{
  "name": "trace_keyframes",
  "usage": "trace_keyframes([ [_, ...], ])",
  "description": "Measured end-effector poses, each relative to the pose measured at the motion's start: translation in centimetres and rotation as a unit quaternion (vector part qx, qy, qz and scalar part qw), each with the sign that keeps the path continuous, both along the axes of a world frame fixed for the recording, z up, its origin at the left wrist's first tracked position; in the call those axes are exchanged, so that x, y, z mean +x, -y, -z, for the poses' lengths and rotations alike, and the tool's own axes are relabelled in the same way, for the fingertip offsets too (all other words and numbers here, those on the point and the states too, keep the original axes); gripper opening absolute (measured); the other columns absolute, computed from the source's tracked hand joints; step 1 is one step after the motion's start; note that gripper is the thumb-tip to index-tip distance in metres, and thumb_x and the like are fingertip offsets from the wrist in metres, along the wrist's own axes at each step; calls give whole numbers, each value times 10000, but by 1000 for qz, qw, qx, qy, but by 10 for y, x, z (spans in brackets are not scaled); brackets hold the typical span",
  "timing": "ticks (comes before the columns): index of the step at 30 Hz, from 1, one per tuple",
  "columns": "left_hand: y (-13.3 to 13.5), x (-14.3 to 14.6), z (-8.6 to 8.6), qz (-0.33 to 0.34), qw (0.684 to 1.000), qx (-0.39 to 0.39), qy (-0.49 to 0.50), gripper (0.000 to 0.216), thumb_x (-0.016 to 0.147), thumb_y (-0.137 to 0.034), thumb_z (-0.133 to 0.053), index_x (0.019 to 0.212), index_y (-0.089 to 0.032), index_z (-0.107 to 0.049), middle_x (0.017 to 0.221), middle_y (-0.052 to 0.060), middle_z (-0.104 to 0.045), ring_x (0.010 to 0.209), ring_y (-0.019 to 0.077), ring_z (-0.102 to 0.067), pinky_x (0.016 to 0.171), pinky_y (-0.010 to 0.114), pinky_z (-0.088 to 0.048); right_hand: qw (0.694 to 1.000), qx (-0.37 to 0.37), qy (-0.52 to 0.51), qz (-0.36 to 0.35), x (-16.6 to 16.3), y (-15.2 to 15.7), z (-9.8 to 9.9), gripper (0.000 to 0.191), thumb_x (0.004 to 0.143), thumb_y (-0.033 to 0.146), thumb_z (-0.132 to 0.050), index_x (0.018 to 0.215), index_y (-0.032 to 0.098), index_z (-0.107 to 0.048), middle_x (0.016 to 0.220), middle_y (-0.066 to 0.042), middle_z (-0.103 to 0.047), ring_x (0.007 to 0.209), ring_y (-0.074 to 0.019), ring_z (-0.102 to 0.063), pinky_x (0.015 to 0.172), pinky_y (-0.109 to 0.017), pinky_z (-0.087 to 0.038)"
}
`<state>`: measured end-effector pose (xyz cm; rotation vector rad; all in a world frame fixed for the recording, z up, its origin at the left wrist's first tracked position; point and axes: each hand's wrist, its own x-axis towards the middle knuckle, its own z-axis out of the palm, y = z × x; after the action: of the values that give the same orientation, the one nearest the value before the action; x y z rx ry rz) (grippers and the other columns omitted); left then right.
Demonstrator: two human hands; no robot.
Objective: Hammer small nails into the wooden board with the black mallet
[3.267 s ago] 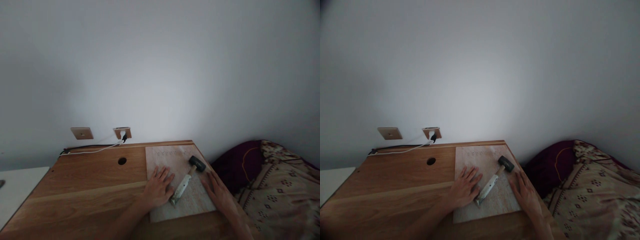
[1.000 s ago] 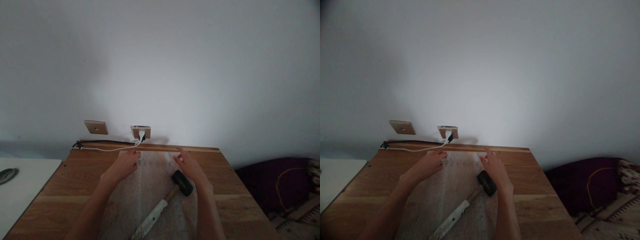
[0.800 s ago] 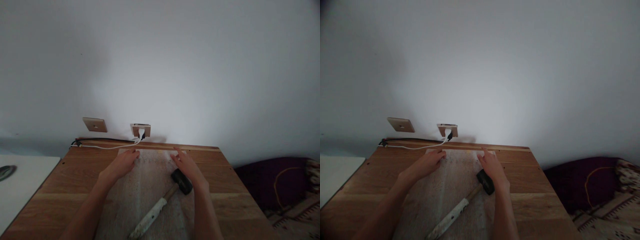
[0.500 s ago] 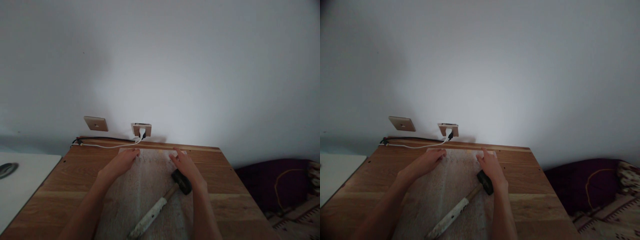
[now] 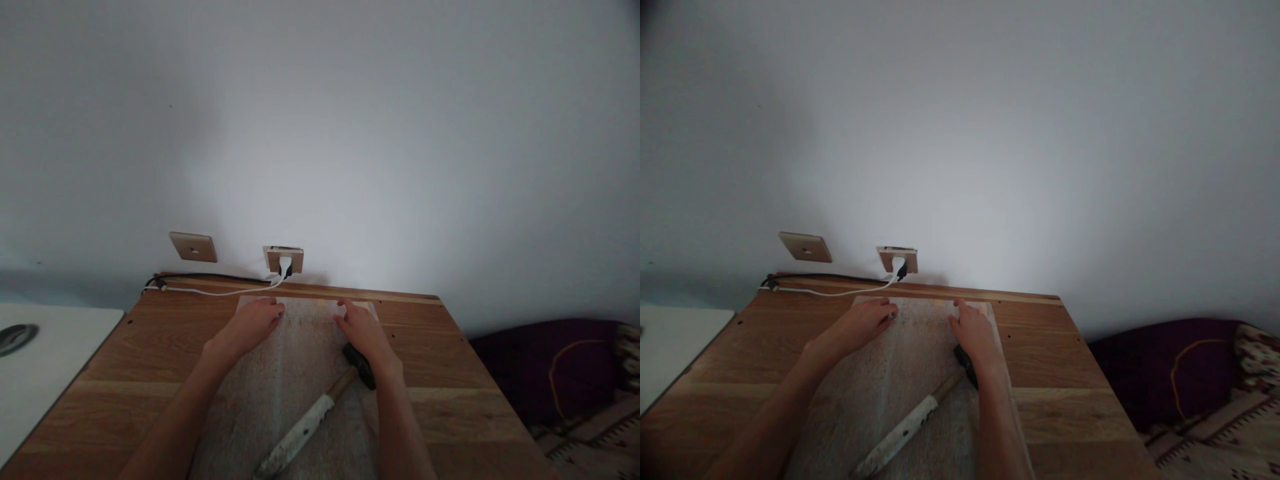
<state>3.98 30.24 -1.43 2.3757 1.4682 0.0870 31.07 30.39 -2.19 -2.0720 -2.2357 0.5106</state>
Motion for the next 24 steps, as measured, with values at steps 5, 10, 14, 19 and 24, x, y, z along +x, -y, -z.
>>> trace_keyframes([
  [5,-1,1,2,7,1000,2,12,242,951,-100,-478,931,-184,-704,1019,97,-710,952,243,-678,833,333,-482,1000,10,19,3,-8,3,-4,350,993,172,-524,1335,150,-599,1038,-130,-790,1073,-292,-714,855,-337,-429],
  [10,-3,4,3,-5,1000,-1,9,165,947,-135,-533,912,-183,-687,1011,90,-713,928,233,-673,812,316,-474,1000,28,5,-1,-12,2,-11,358,958,136,-506,1305,137,-594,1067,-121,-765,1034,-255,-699,846,-309,-412],
  [14,-3,4,2,-4,1000,-3,29,135,969,-197,-539,908,-186,-660,1008,80,-717,946,231,-667,824,311,-464,999,23,-22,-31,-14,2,-14,314,951,137,-521,1248,174,-617,1024,-74,-756,965,-197,-688,812,-267,-405],
  [19,-1,6,-1,-6,999,-4,45,148,953,-168,-508,890,-194,-640,961,73,-713,920,228,-659,805,306,-446,998,-5,-35,-58,-18,5,-11,239,939,108,-532,1121,181,-670,927,-52,-769,896,-181,-699,770,-257,-412],
  [24,-1,6,3,-5,989,-35,147,127,894,-156,-528,818,-199,-620,808,27,-672,785,190,-622,728,281,-416,998,-11,-23,-66,-21,3,-7,181,981,156,-530,1067,193,-685,1022,-71,-784,974,-191,-710,807,-252,-437],
])
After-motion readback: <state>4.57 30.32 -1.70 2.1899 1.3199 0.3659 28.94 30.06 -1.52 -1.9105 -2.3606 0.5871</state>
